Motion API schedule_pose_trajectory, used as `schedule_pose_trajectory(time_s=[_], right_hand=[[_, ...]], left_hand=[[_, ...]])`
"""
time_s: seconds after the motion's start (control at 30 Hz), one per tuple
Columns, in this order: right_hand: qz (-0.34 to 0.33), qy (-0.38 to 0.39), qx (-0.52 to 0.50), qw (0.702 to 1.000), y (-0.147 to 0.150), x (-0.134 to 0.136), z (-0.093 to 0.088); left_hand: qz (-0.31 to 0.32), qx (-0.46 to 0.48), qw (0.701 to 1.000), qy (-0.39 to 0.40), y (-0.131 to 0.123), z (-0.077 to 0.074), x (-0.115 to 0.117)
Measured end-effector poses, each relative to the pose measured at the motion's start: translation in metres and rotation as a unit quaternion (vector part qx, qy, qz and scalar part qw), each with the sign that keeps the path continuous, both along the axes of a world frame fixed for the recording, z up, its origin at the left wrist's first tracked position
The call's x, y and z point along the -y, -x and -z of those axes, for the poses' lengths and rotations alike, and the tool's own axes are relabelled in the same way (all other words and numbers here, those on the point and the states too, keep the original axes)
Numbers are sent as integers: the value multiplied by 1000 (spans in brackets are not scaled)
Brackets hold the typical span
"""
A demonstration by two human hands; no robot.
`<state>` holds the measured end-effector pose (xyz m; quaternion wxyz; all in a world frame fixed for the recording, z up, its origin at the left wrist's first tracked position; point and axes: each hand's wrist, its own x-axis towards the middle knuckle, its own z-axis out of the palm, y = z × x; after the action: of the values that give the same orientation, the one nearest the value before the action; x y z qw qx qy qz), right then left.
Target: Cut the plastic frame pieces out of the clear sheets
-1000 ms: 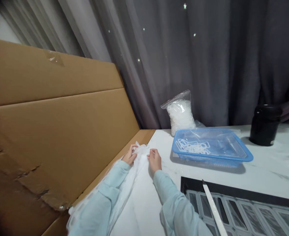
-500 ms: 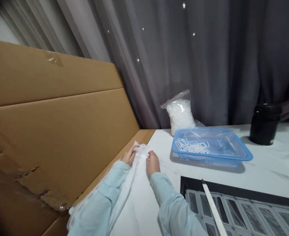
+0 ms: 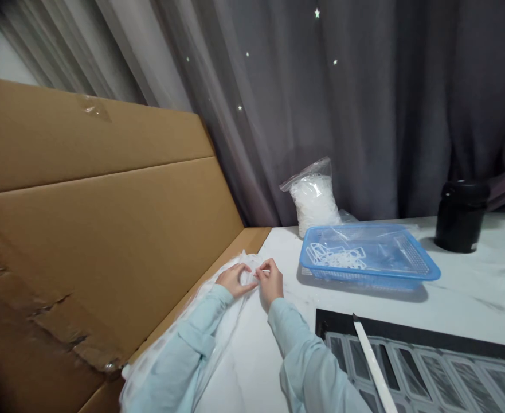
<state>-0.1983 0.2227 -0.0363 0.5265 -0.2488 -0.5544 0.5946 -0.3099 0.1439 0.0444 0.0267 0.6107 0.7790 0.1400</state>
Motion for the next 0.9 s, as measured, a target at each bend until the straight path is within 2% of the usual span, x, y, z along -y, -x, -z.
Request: schedule_pose_trajectory(time_s=[0.1,0.27,0.47,0.6,0.7,0.9], right_hand=[[5,-3,15,1000,0,-1,2],[34,-16,78,996,-3,-4,7],[21,-59,125,990,-2,0,10],[0,-76,121,990,-2,4,6],[-12,-80,108,991,-2,5,4],[-16,-71,97,993,-4,4,4]], left_hand=[[-3,-12,1000,3,-2,0,0],[8,1,1000,-12,12,-2,0],[-7,43,998,-52,26,6,-3],[-22,72,994,-75,29,10,-4],[-19,84,993,-81,29,8,-1],[18,66,997,-41,21,-1,-3]])
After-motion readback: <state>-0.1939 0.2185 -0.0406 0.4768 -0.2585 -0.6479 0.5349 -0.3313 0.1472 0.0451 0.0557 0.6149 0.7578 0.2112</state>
